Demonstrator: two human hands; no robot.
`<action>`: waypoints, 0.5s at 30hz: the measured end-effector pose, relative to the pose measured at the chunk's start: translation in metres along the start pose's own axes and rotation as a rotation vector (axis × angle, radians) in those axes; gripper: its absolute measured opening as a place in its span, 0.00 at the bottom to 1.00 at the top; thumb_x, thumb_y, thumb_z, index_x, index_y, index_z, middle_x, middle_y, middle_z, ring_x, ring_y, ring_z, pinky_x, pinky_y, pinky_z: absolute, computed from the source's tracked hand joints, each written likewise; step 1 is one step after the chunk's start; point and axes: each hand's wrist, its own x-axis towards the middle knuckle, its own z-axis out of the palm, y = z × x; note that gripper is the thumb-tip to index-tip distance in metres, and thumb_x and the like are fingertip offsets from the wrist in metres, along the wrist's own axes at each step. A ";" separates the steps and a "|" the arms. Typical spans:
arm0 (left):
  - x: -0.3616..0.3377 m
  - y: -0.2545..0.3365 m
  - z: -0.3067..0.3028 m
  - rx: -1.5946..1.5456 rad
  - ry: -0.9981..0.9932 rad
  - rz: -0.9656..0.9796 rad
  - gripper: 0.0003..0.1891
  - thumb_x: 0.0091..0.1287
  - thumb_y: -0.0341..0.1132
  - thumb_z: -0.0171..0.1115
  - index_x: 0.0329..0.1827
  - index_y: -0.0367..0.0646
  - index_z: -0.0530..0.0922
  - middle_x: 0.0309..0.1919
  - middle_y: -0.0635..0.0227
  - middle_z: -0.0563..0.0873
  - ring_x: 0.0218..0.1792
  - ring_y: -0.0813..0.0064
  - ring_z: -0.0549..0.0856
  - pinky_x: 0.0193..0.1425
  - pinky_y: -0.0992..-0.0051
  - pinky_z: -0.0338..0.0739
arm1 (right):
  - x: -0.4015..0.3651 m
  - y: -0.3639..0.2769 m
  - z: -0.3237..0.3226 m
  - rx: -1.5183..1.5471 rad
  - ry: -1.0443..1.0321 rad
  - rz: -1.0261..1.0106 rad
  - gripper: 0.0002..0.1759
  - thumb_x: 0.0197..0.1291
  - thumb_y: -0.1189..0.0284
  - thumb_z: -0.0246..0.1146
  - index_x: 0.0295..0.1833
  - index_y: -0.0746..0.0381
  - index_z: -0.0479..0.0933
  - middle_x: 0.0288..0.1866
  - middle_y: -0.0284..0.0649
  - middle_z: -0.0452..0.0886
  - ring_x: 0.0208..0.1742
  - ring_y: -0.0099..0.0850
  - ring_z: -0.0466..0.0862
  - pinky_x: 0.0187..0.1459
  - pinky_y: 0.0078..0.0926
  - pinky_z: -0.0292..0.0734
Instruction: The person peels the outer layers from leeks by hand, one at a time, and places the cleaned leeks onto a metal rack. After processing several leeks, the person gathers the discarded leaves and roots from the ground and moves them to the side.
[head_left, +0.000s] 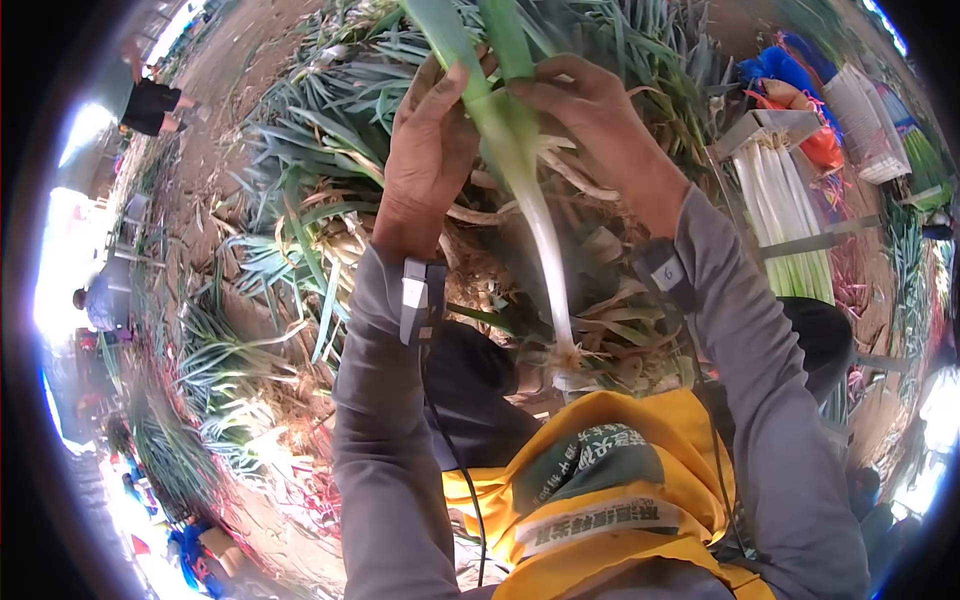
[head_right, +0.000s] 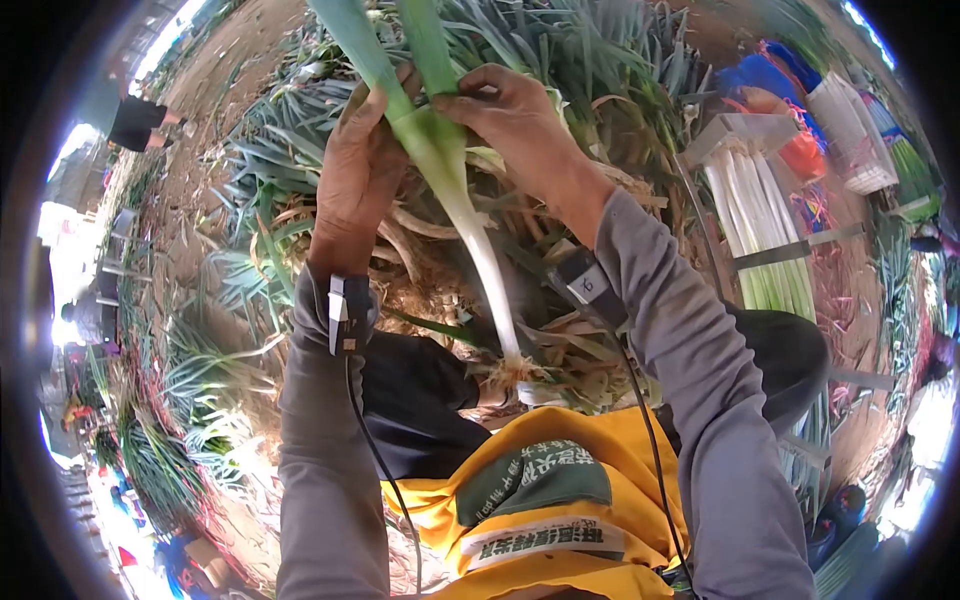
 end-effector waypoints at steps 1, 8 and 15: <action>0.002 -0.005 -0.010 0.039 0.031 0.014 0.20 0.74 0.27 0.64 0.67 0.40 0.72 0.53 0.63 0.84 0.55 0.68 0.84 0.63 0.65 0.80 | 0.001 -0.001 -0.001 0.013 -0.001 0.088 0.12 0.66 0.73 0.72 0.49 0.68 0.79 0.39 0.35 0.85 0.40 0.19 0.83 0.40 0.19 0.77; 0.009 0.015 -0.039 0.102 0.172 0.201 0.17 0.76 0.32 0.64 0.64 0.46 0.73 0.46 0.65 0.81 0.46 0.69 0.83 0.50 0.66 0.82 | -0.043 -0.025 0.003 0.508 -0.067 0.069 0.08 0.72 0.72 0.67 0.49 0.64 0.77 0.42 0.37 0.86 0.43 0.22 0.87 0.41 0.22 0.82; 0.008 0.051 -0.069 0.257 0.200 0.403 0.20 0.78 0.33 0.62 0.68 0.48 0.68 0.45 0.65 0.82 0.39 0.71 0.82 0.43 0.68 0.80 | -0.093 0.009 -0.060 -0.223 -0.285 0.540 0.18 0.69 0.61 0.68 0.52 0.66 0.79 0.45 0.39 0.85 0.44 0.27 0.85 0.43 0.26 0.82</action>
